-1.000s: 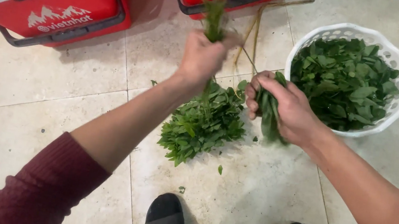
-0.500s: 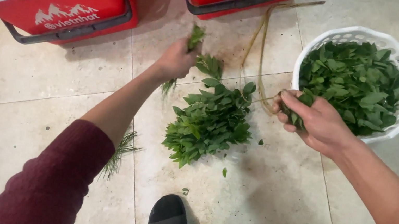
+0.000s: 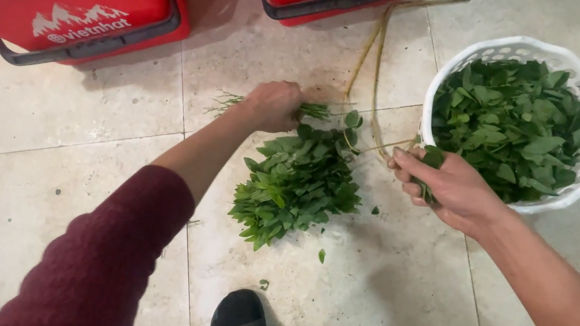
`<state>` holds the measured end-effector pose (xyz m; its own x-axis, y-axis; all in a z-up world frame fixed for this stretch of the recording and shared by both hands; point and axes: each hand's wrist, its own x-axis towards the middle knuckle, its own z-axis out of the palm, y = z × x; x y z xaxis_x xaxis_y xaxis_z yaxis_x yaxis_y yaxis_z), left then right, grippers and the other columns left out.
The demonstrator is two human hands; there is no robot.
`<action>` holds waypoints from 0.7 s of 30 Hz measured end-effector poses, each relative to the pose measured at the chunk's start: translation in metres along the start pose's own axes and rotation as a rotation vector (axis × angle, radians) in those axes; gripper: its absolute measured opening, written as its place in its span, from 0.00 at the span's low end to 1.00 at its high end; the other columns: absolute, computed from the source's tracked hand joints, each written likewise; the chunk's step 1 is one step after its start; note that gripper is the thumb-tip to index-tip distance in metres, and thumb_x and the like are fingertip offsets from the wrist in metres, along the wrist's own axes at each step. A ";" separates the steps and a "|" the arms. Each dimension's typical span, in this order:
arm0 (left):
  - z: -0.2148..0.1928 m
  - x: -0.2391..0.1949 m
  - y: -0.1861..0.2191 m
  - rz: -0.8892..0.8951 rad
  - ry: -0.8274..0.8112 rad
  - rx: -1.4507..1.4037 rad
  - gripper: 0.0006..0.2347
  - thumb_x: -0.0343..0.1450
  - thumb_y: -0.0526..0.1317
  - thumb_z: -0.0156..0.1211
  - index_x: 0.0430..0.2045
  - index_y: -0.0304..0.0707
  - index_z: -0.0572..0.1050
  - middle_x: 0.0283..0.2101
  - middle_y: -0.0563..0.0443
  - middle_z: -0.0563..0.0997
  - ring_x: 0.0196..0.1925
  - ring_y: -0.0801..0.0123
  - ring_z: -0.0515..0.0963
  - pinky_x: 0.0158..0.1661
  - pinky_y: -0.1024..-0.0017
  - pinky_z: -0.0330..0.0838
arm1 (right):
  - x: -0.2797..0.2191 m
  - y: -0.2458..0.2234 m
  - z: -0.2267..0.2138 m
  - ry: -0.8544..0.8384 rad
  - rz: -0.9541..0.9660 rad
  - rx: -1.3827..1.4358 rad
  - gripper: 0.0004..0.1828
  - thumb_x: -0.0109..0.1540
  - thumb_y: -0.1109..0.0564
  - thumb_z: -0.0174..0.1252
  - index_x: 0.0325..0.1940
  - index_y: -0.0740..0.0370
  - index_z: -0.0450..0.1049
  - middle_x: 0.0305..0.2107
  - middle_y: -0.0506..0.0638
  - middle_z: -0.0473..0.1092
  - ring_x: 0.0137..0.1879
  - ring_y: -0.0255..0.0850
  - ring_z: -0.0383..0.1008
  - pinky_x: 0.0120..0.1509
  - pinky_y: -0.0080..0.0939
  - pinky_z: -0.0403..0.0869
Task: Picking leaves from herb stems and placing them into a white plastic basket.
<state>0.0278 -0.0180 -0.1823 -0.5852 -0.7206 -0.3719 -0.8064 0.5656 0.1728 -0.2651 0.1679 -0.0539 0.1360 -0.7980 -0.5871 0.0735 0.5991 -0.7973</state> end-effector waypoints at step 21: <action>-0.185 -0.150 0.096 -0.121 0.074 -1.297 0.08 0.60 0.35 0.76 0.27 0.31 0.83 0.13 0.47 0.74 0.09 0.77 0.66 0.10 0.85 0.58 | -0.006 -0.028 0.031 -0.077 -0.266 0.191 0.27 0.58 0.67 0.67 0.62 0.68 0.72 0.29 0.51 0.63 0.32 0.41 0.65 0.34 0.40 0.67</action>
<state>0.0222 0.0703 0.0585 -0.4737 -0.7830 -0.4032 -0.3247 -0.2703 0.9064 -0.2371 0.1581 -0.0235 0.1608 -0.9253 -0.3434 0.2996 0.3773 -0.8763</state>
